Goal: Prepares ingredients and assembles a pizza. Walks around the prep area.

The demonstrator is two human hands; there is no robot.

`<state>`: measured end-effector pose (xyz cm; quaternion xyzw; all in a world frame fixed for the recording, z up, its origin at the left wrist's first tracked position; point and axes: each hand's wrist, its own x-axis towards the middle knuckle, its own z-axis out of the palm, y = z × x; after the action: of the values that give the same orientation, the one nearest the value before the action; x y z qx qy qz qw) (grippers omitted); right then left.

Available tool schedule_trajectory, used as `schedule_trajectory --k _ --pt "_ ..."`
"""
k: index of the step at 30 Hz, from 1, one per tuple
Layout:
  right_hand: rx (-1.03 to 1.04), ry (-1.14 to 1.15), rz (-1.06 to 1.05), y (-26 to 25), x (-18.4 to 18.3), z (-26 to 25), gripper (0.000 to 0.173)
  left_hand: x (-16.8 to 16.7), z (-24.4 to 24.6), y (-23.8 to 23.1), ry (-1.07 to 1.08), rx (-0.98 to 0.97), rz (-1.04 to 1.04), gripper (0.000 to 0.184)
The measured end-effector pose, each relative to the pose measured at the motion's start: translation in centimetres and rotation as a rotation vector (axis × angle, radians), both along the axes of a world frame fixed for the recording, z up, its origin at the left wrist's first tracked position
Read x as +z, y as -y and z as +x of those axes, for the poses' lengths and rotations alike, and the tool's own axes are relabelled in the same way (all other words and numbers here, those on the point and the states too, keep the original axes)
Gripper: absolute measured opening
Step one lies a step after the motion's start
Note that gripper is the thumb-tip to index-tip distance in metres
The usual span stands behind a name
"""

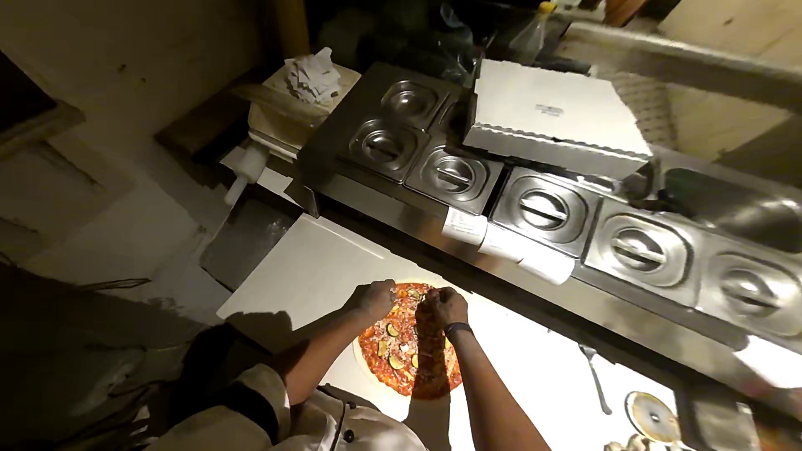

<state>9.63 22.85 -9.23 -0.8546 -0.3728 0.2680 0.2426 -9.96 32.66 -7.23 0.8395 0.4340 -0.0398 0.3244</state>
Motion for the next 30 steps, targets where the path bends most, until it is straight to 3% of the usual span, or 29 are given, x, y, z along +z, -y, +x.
schedule_trajectory --k 5,8,11,14,17,21,24,27,30 --pt "-0.036 -0.08 0.002 1.7 1.1 0.4 0.025 -1.2 0.1 0.0 -0.053 -0.076 0.062 0.032" --pt "-0.046 -0.116 -0.026 3.6 1.7 0.9 0.019 -0.1 -0.3 0.4 -0.127 -0.111 0.031 0.039" --pt "-0.009 -0.04 -0.081 5.4 1.4 0.8 0.022 0.4 -1.0 1.0 -0.191 -0.144 0.079 0.042" --pt "0.013 -0.032 -0.133 6.2 1.4 0.4 0.026 0.7 -1.6 1.8 -0.122 -0.11 0.128 0.041" --pt "0.069 -0.096 -0.134 5.7 1.6 -0.7 0.032 0.9 -1.6 2.6 -0.031 -0.101 0.049 0.045" --pt "0.142 -0.107 -0.178 4.5 2.2 -2.5 0.033 1.3 -0.7 3.4 -0.127 -0.215 -0.017 0.045" --pt "0.108 -0.144 -0.124 4.9 2.6 -3.2 0.032 2.6 -0.1 4.1 0.045 -0.148 -0.214 0.041" --pt "0.069 -0.197 0.0 6.4 2.8 -4.1 0.03 0.8 1.1 5.3 0.319 -0.014 -0.574 0.04" --pt "-0.005 -0.13 0.111 7.7 2.5 -4.4 0.022 0.6 2.2 6.3 0.391 0.073 -0.658 0.031"
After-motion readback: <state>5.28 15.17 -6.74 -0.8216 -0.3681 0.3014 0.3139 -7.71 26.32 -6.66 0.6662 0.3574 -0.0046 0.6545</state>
